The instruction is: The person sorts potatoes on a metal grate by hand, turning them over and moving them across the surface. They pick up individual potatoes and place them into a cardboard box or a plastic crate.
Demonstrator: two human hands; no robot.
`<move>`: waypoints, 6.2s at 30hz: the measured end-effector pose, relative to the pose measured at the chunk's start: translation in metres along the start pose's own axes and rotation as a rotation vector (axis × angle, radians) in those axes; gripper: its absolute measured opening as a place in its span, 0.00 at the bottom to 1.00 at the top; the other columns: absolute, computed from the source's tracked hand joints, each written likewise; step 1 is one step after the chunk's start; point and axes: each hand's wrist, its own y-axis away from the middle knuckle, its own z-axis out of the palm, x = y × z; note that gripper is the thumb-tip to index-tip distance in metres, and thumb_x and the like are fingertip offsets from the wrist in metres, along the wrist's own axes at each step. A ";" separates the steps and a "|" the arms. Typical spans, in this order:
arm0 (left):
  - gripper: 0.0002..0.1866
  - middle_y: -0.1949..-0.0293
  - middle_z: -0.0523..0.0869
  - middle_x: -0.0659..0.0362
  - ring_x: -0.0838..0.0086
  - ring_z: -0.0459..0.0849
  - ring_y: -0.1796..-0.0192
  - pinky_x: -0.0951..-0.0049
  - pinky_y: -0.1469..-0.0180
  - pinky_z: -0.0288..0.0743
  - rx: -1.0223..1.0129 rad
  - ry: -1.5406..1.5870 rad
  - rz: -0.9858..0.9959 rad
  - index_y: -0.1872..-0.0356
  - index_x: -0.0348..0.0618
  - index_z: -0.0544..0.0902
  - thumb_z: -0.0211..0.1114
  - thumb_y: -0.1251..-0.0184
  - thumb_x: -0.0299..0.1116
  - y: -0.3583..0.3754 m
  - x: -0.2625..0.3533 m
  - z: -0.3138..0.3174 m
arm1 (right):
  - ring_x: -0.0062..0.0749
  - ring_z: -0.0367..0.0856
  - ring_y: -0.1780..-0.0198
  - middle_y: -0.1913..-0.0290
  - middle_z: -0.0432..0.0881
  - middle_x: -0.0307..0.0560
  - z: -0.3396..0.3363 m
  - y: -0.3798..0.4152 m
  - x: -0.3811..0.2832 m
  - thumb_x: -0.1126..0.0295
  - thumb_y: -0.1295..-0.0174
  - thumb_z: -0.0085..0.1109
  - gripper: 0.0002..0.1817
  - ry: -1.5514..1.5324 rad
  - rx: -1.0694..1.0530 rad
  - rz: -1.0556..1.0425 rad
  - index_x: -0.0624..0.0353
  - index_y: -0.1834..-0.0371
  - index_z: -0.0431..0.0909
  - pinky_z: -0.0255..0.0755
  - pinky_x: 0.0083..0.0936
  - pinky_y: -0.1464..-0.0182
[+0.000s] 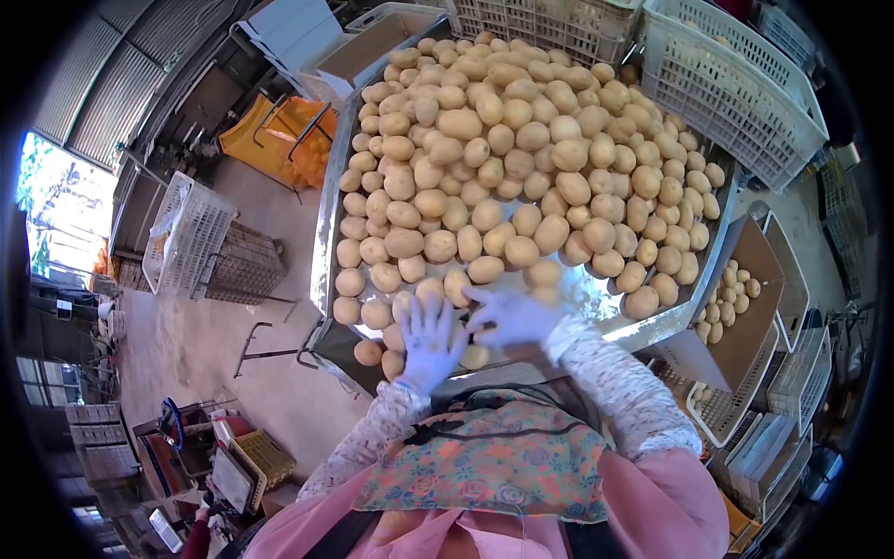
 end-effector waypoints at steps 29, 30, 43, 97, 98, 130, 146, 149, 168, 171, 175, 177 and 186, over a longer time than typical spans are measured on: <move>0.38 0.27 0.69 0.35 0.37 0.64 0.24 0.37 0.23 0.49 -0.023 0.225 -0.147 0.25 0.40 0.70 0.64 0.31 0.52 -0.015 -0.086 0.009 | 0.62 0.62 0.23 0.24 0.68 0.55 0.039 -0.014 -0.076 0.41 0.43 0.66 0.28 0.475 0.342 0.038 0.29 0.38 0.84 0.50 0.61 0.22; 0.39 0.26 0.68 0.36 0.37 0.63 0.24 0.37 0.22 0.48 -0.023 0.205 -0.149 0.25 0.39 0.69 0.64 0.31 0.52 -0.020 -0.071 0.021 | 0.60 0.63 0.24 0.25 0.69 0.54 0.046 -0.026 -0.076 0.41 0.41 0.65 0.24 0.449 0.270 -0.040 0.30 0.42 0.86 0.50 0.58 0.21; 0.39 0.22 0.62 0.39 0.43 0.57 0.19 0.31 0.21 0.41 -0.009 0.021 0.012 0.23 0.42 0.67 0.62 0.27 0.55 -0.020 0.006 0.035 | 0.59 0.75 0.36 0.33 0.73 0.60 -0.045 -0.057 0.024 0.55 0.46 0.70 0.36 0.250 0.499 0.596 0.52 0.32 0.74 0.72 0.45 0.35; 0.32 0.27 0.70 0.38 0.42 0.66 0.24 0.38 0.21 0.50 -0.110 0.589 0.394 0.26 0.46 0.74 0.60 0.26 0.51 -0.042 0.042 -0.005 | 0.52 0.71 0.30 0.33 0.77 0.46 -0.082 0.007 0.014 0.52 0.47 0.70 0.32 0.478 0.581 0.284 0.43 0.35 0.80 0.63 0.52 0.29; 0.32 0.27 0.70 0.40 0.41 0.67 0.25 0.39 0.21 0.50 -0.123 0.529 0.393 0.27 0.48 0.75 0.62 0.27 0.50 -0.034 0.025 -0.008 | 0.52 0.69 0.29 0.30 0.75 0.43 -0.077 0.010 0.002 0.52 0.47 0.70 0.31 0.623 0.517 0.302 0.41 0.37 0.82 0.63 0.52 0.30; 0.35 0.23 0.66 0.42 0.41 0.57 0.19 0.37 0.19 0.43 -0.172 0.331 0.289 0.23 0.45 0.69 0.60 0.27 0.49 0.006 -0.015 -0.011 | 0.48 0.83 0.41 0.42 0.83 0.51 -0.074 0.031 -0.042 0.57 0.42 0.74 0.35 -0.369 0.762 0.393 0.51 0.31 0.75 0.76 0.44 0.38; 0.40 0.23 0.67 0.43 0.47 0.63 0.21 0.37 0.20 0.45 -0.134 0.222 0.310 0.23 0.42 0.69 0.65 0.31 0.54 -0.024 0.026 -0.005 | 0.56 0.76 0.33 0.33 0.77 0.58 -0.047 0.212 -0.046 0.61 0.41 0.70 0.27 0.319 0.896 0.680 0.53 0.38 0.80 0.69 0.46 0.29; 0.37 0.24 0.69 0.46 0.47 0.65 0.22 0.34 0.22 0.47 -0.240 0.465 0.382 0.26 0.45 0.73 0.65 0.31 0.56 0.003 -0.019 -0.016 | 0.60 0.68 0.28 0.30 0.74 0.53 -0.031 0.133 -0.054 0.49 0.47 0.71 0.30 0.458 0.482 0.326 0.39 0.39 0.83 0.60 0.61 0.27; 0.42 0.24 0.66 0.36 0.39 0.62 0.22 0.38 0.22 0.51 -0.203 0.222 0.213 0.24 0.37 0.67 0.64 0.31 0.55 -0.024 -0.059 -0.007 | 0.45 0.85 0.45 0.43 0.84 0.48 -0.041 0.072 -0.019 0.55 0.43 0.67 0.17 0.253 0.268 0.053 0.49 0.53 0.86 0.78 0.42 0.44; 0.41 0.25 0.69 0.40 0.40 0.64 0.23 0.35 0.23 0.50 -0.002 0.107 0.011 0.25 0.37 0.70 0.63 0.31 0.56 -0.053 -0.013 0.031 | 0.51 0.81 0.40 0.38 0.82 0.50 -0.077 0.088 0.011 0.53 0.41 0.65 0.21 0.302 0.670 0.232 0.46 0.46 0.86 0.75 0.46 0.41; 0.38 0.26 0.72 0.44 0.41 0.64 0.23 0.31 0.24 0.50 -0.071 0.152 0.096 0.27 0.38 0.72 0.62 0.30 0.54 -0.065 0.050 0.021 | 0.60 0.72 0.31 0.28 0.73 0.54 -0.070 0.071 0.029 0.51 0.42 0.66 0.28 0.705 0.667 0.496 0.42 0.37 0.82 0.67 0.55 0.32; 0.35 0.27 0.73 0.47 0.44 0.64 0.22 0.32 0.25 0.51 -0.033 0.435 0.419 0.28 0.39 0.74 0.61 0.28 0.53 -0.044 0.057 0.016 | 0.69 0.61 0.26 0.22 0.64 0.55 -0.054 0.065 0.011 0.48 0.45 0.69 0.34 0.787 0.544 0.397 0.35 0.30 0.78 0.56 0.64 0.27; 0.33 0.31 0.74 0.42 0.45 0.71 0.30 0.42 0.26 0.56 -0.231 0.304 0.152 0.28 0.41 0.73 0.62 0.29 0.48 0.015 -0.064 -0.039 | 0.65 0.67 0.28 0.26 0.71 0.51 0.022 0.034 -0.052 0.45 0.43 0.68 0.32 0.497 0.424 0.096 0.31 0.33 0.80 0.56 0.65 0.26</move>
